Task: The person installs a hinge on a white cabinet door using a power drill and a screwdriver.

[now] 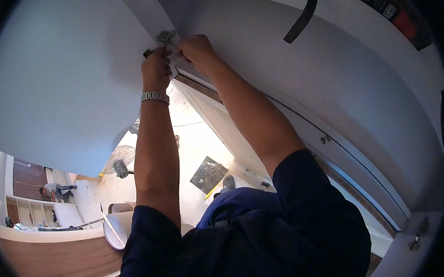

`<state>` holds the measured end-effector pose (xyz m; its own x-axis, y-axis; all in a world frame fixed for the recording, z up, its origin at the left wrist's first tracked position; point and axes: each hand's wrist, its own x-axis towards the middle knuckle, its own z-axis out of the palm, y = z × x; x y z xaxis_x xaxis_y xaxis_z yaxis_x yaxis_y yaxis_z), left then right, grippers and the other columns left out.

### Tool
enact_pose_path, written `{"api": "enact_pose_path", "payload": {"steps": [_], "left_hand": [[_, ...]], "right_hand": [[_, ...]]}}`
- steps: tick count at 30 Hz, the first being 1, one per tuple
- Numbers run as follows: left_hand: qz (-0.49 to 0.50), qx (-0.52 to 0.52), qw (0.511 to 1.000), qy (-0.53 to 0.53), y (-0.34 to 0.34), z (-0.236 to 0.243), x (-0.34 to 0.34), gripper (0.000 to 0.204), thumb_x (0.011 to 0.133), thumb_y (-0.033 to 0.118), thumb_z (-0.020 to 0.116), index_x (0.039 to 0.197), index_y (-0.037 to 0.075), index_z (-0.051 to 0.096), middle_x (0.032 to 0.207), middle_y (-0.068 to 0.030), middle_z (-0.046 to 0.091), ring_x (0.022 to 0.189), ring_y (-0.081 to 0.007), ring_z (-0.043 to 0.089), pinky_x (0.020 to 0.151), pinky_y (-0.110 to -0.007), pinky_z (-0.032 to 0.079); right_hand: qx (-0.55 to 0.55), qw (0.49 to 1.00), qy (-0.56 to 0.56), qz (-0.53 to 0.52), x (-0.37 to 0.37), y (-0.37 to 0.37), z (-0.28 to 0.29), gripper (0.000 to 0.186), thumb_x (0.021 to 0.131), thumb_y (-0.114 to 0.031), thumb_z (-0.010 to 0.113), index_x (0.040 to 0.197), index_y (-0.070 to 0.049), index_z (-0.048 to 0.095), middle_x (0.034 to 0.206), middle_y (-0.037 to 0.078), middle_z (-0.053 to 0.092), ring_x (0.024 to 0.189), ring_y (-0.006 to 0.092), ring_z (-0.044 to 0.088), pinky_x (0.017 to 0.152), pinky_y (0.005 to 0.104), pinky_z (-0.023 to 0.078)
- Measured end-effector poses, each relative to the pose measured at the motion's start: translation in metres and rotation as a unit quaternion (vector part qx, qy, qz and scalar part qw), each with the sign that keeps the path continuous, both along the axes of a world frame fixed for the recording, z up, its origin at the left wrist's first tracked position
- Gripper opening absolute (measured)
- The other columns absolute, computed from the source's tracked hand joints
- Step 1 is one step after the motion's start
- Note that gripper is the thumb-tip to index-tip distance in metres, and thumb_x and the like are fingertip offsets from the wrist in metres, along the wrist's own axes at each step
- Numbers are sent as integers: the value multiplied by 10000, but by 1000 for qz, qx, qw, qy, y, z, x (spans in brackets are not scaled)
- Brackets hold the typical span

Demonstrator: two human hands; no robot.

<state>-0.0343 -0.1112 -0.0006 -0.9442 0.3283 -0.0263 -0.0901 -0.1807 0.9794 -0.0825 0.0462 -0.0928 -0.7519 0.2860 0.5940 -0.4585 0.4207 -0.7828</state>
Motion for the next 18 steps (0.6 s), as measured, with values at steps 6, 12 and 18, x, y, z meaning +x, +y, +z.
{"api": "enact_pose_path", "payload": {"steps": [6,12,18], "left_hand": [[-14,-23,999,-42,21,11,13,244,932,261,586,831,50,659,558,46,444,409,-68,333,394,-234,279],[2,-27,999,-31,-2,7,2,269,916,297,583,843,48,654,542,52,421,393,-64,306,400,-245,248],[4,-23,999,-36,-1,4,1,282,921,301,584,825,45,651,550,47,430,398,-65,313,402,-240,258]], "right_hand": [[46,998,-9,-48,8,21,13,106,785,-15,641,707,26,581,645,129,590,481,174,537,388,289,350],[-266,955,-130,19,47,-18,53,87,789,3,649,726,31,595,650,130,594,501,176,565,386,280,362],[-348,925,-148,33,66,-22,68,99,784,-8,646,700,25,604,626,124,586,493,170,549,402,295,365]]}}
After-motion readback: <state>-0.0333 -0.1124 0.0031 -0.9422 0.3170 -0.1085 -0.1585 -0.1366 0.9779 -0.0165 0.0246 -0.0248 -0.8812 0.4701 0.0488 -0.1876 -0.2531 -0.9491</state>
